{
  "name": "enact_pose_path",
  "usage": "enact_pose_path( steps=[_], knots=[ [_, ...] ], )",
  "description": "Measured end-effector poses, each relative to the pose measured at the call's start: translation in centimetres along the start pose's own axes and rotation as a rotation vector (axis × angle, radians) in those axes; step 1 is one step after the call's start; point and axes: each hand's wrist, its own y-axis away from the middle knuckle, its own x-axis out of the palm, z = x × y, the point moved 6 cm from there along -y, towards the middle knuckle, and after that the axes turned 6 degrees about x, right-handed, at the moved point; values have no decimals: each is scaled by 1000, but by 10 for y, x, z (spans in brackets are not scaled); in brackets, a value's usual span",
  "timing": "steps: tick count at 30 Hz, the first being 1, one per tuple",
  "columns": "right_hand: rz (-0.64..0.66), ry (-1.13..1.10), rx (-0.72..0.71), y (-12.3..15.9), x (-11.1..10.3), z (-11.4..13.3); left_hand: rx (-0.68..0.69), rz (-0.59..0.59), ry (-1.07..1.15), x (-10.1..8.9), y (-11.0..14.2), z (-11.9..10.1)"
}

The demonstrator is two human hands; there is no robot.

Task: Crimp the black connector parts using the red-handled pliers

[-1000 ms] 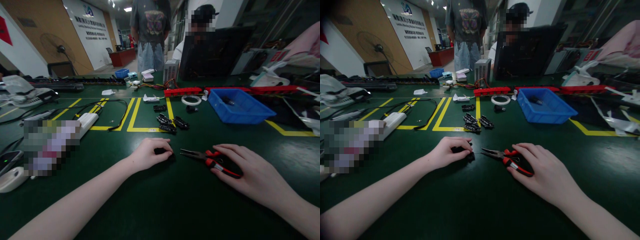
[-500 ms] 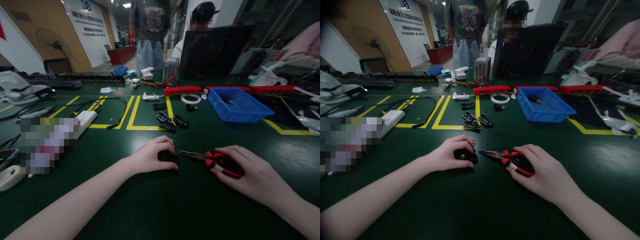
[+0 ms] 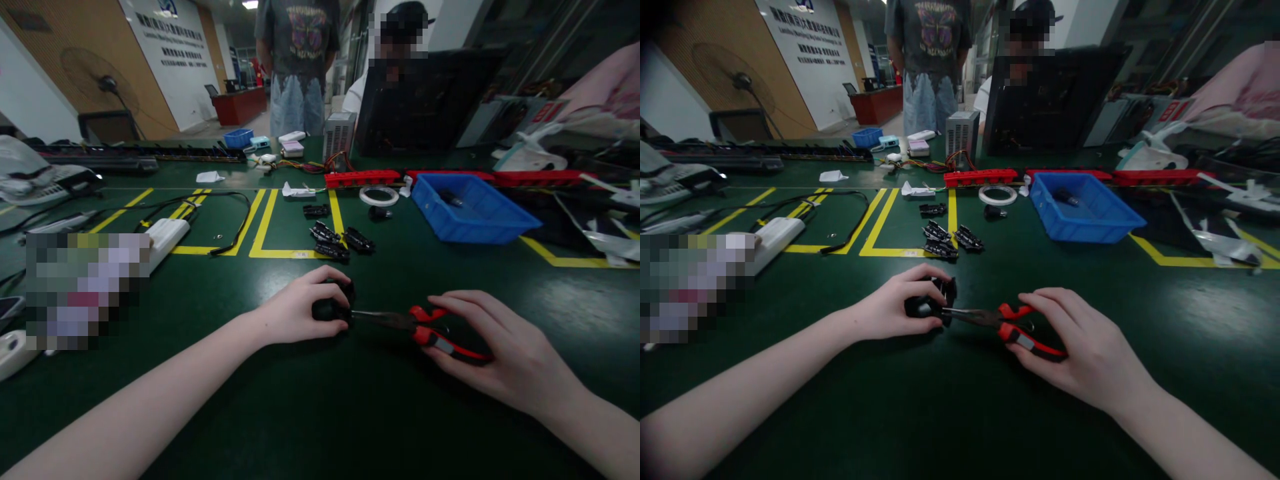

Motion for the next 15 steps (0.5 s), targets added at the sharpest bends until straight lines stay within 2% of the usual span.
enact_pose_path(
  steps=[5,11,15],
  knots=[
    [-7,42,-28,1,0,5,3,24,32,2,1,0],
    [-85,121,-44,-1,-5,8,0,59,-20,4,2,0],
    [-89,136,-63,-3,-6,12,1,72,-71,4,2,0]
  ],
)
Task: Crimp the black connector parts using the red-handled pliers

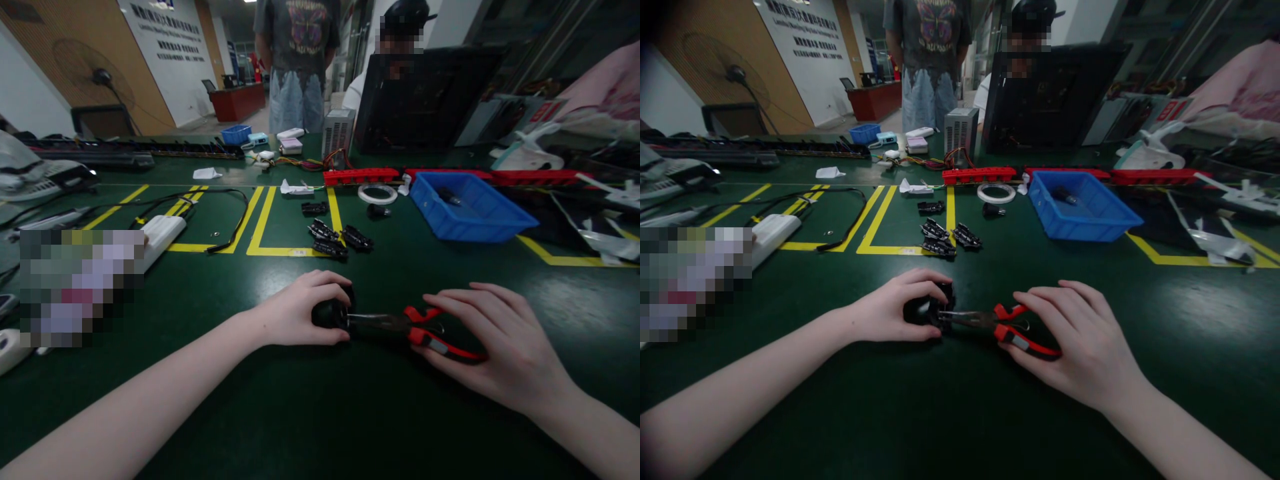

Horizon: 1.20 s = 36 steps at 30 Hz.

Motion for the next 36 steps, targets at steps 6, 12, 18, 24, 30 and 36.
enact_pose_path(
  steps=[6,12,18,24,30,36],
  knots=[
    [1,2,-29,-2,-1,4,14,11,-6,0,-1,-2],
    [-24,32,-75,-3,-2,6,25,27,-32,1,-1,-2],
    [-37,84,-96,-4,-3,9,34,42,-51,1,-1,-3],
    [6,52,-89,-3,-1,9,32,72,-139,5,-2,-2],
    [36,-25,-57,-3,1,7,48,77,-174,6,0,-3],
    [73,-42,-58,-2,4,7,58,76,-184,6,-1,-3]
  ],
)
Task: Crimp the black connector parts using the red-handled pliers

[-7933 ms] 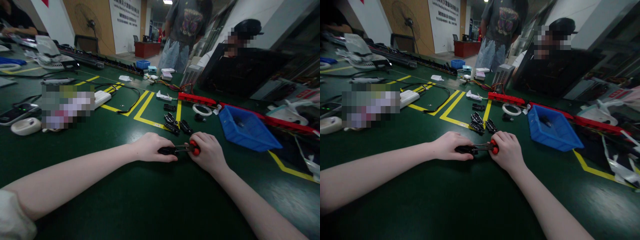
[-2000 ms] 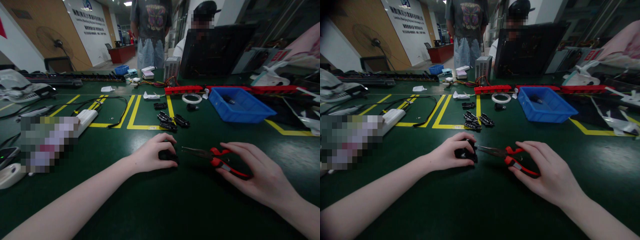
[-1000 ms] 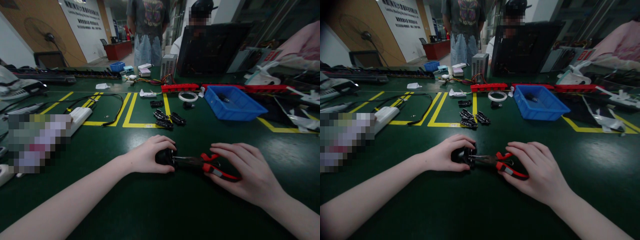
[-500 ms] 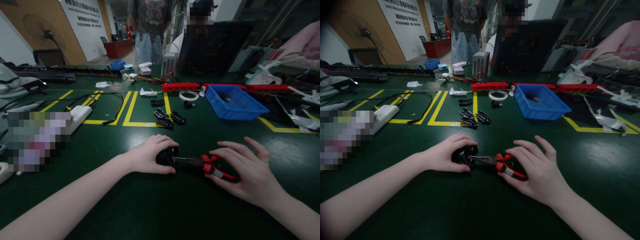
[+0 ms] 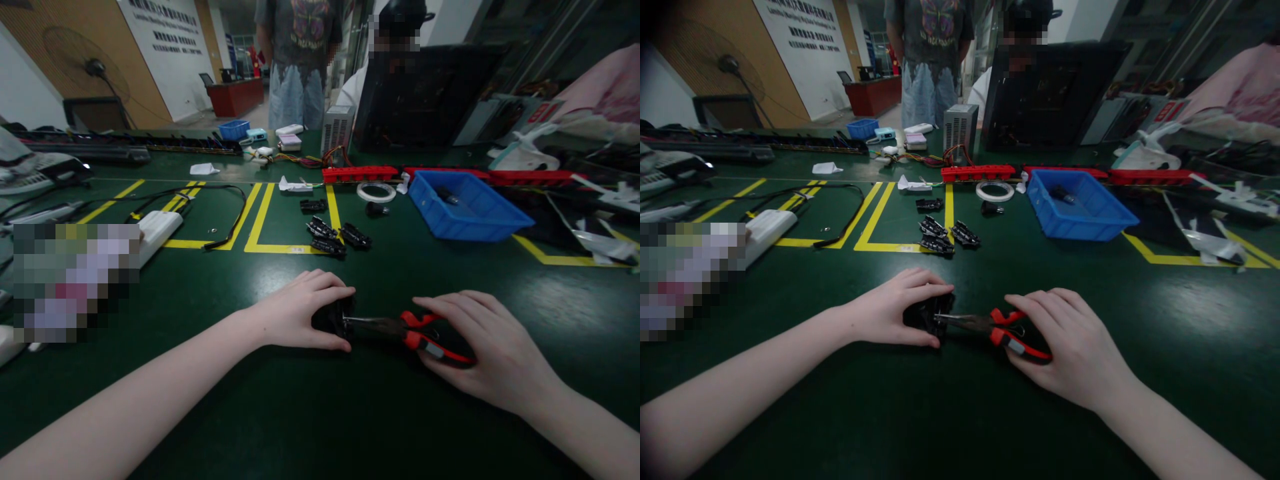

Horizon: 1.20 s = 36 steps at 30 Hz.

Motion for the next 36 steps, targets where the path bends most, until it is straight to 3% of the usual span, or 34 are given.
enact_pose_path(
  steps=[13,24,36],
  knots=[
    [-35,12,1,2,-2,-1,5,29,-33,2,0,0],
    [7,-52,30,2,0,-2,24,44,-38,1,-1,-1],
    [40,-105,33,4,5,-4,44,-50,8,-1,1,-4]
  ],
)
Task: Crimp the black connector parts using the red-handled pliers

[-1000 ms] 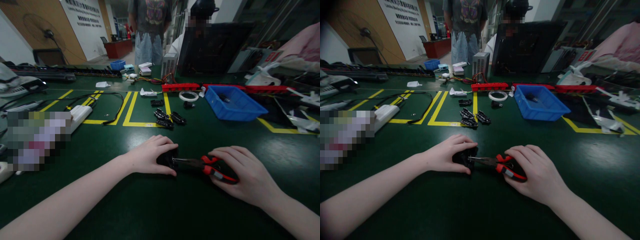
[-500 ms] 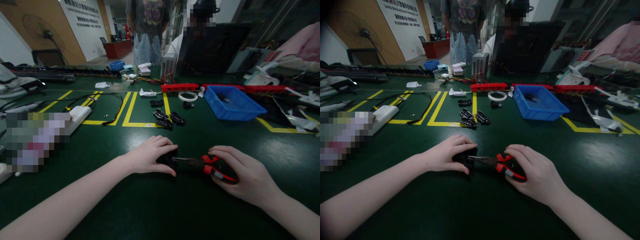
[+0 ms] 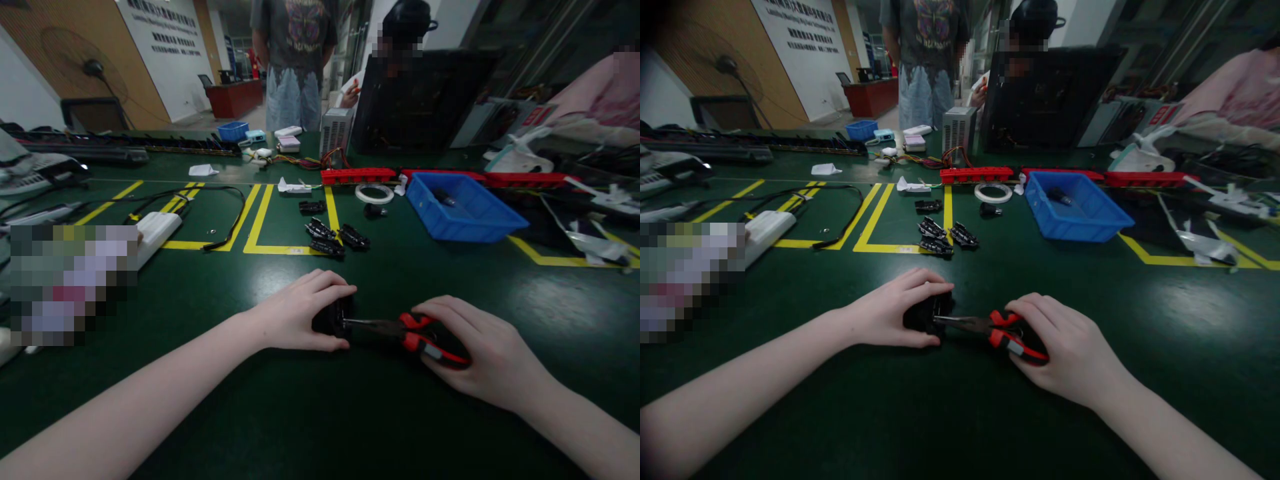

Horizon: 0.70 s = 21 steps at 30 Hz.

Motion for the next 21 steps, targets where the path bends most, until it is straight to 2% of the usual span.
enact_pose_path(
  steps=[10,17,21],
  knots=[
    [93,-102,105,-1,7,-4,-30,38,17,1,-1,1],
    [-4,-19,65,2,2,-6,-47,65,27,2,-1,3],
    [-3,-26,54,2,2,-5,-38,58,17,1,-1,1]
  ],
)
